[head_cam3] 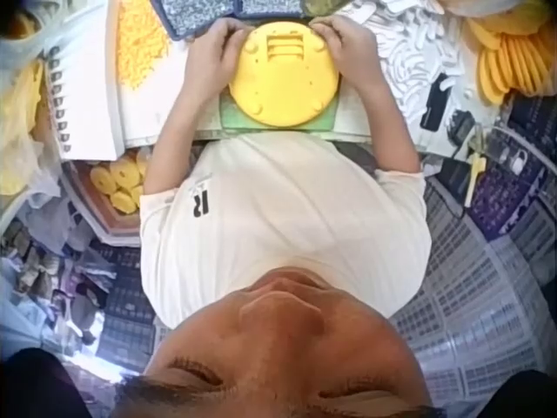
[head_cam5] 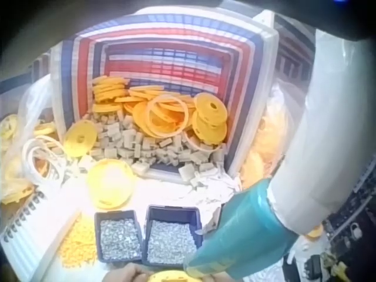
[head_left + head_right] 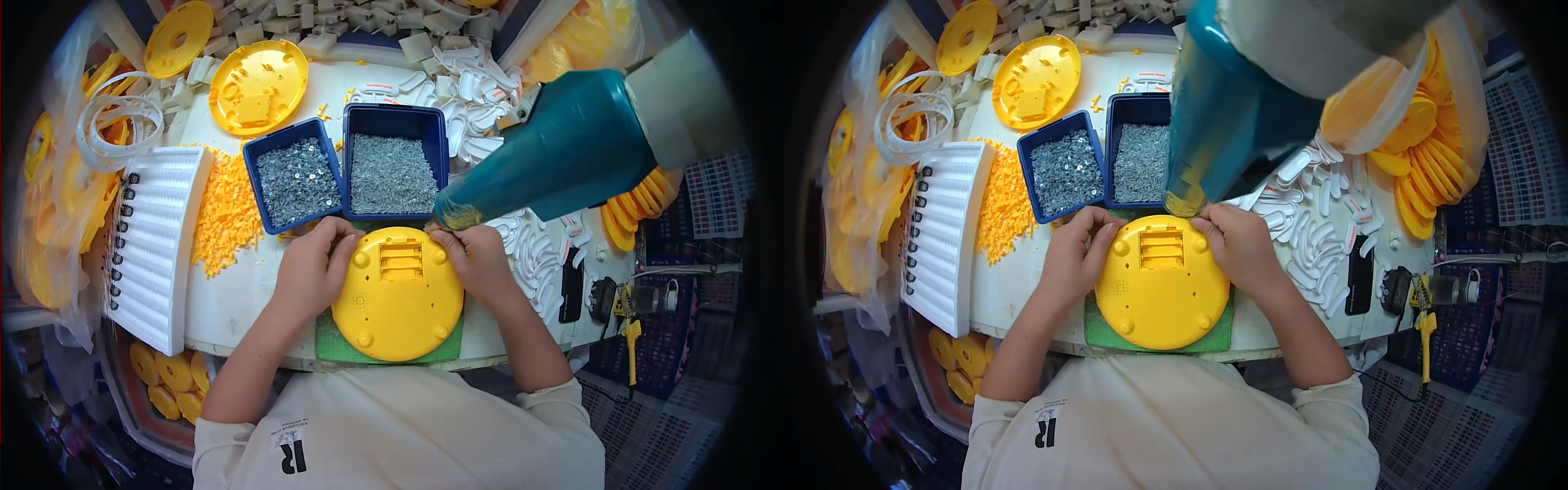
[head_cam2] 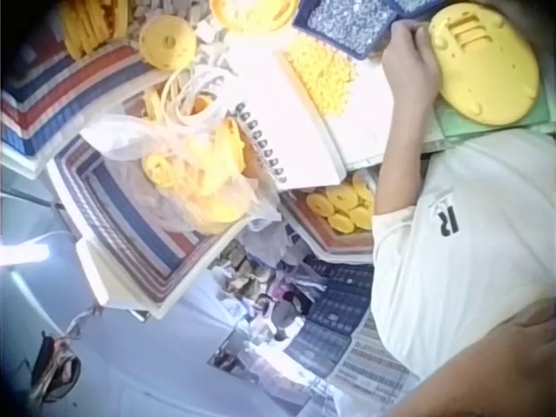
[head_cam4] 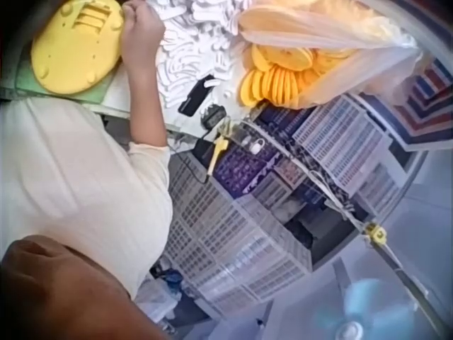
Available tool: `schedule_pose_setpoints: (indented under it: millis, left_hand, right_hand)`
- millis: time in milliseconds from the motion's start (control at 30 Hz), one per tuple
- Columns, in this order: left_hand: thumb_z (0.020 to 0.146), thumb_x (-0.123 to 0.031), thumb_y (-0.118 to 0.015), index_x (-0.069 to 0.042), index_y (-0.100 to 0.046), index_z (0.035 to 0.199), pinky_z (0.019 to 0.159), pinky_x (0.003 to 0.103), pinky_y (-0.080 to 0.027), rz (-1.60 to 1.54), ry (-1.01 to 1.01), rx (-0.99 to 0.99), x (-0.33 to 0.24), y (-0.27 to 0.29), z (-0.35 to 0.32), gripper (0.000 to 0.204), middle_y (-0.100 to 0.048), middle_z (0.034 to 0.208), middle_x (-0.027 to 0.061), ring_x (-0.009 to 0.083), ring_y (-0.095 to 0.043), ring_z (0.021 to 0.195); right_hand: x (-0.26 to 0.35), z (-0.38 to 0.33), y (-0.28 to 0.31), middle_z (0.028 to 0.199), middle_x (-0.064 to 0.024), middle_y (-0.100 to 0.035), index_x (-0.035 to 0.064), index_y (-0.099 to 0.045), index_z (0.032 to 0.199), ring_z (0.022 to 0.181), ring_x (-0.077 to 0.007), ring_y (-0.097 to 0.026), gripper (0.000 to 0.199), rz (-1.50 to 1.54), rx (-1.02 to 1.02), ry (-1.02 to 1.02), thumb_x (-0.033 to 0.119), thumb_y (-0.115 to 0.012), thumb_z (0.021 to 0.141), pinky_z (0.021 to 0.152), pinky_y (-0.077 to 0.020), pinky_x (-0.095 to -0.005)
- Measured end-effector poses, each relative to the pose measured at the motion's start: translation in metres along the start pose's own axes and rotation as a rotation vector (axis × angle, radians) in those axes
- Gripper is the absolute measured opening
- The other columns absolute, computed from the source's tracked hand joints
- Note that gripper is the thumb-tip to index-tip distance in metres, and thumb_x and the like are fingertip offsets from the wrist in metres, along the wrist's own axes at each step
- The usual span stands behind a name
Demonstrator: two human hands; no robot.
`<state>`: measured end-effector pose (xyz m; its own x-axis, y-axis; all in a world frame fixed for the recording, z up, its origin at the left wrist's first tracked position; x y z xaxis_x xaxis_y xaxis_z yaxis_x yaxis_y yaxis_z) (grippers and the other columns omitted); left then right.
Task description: Assembling small metal pins into yellow plastic toy components using a pneumatic tool and a soldering iron.
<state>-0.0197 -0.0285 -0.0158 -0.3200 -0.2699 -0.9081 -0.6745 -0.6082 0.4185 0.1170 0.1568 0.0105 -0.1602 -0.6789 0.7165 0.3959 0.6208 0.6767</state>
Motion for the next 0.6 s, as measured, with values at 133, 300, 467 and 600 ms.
schedule_pose_setpoints:
  millis: [133,300,467,600]
  left_hand:
    - [0.103,-0.009,-0.068,0.001,-0.069,0.105,0.074,0.026,-0.054,-0.146,0.129,0.03,0.004,-0.003,0.007,0.011,-0.073,0.091,0.0043,0.0079,-0.066,0.083]
    - [0.102,-0.011,-0.071,0.001,-0.07,0.104,0.074,0.024,-0.054,-0.224,0.162,0.021,0.015,-0.004,0.01,0.012,-0.074,0.092,0.0042,0.0074,-0.066,0.083]
    - [0.101,-0.012,-0.073,0.002,-0.072,0.104,0.072,0.024,-0.055,-0.201,0.19,0.045,0.015,-0.008,0.013,0.014,-0.074,0.09,0.0039,0.0071,-0.067,0.08]
    - [0.099,-0.012,-0.075,0.002,-0.075,0.102,0.07,0.024,-0.055,-0.101,0.183,0.095,0.009,-0.009,0.018,0.015,-0.075,0.089,0.0034,0.0062,-0.066,0.078]
  right_hand:
    - [-0.014,-0.004,-0.006,0.089,-0.0188,-0.073,-0.001,-0.073,0.095,0.077,-0.0349,-0.07,0.014,-0.037,0.04,-0.06,0.013,-0.073,0.095,0.069,-0.0542,-0.0416]
    - [-0.018,-0.005,-0.009,0.101,-0.0117,-0.078,-0.0015,-0.077,0.108,0.094,-0.0226,-0.073,0.014,0.095,0.179,-0.244,0.006,-0.072,0.098,0.086,-0.0558,-0.0356]
    - [-0.013,0.004,0.005,0.103,-0.0107,-0.077,0.0013,-0.076,0.108,0.094,-0.0218,-0.072,0.013,0.152,0.057,-0.171,0.008,-0.073,0.098,0.086,-0.0557,-0.0349]
    - [0.004,0.033,0.007,0.098,-0.0121,-0.073,0.0044,-0.076,0.106,0.09,-0.027,-0.07,0.014,0.004,-0.046,0.06,0.012,-0.076,0.095,0.082,-0.0551,-0.0378]
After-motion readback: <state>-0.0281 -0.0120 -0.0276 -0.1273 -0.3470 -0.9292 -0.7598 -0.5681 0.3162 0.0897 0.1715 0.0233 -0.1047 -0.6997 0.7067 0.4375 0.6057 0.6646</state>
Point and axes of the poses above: each hand's wrist, its own z-axis towards the middle knuckle, its own y-axis out of the back of the hand, x = y × z, the point moved 10 cm from there along z, towards the middle knuckle
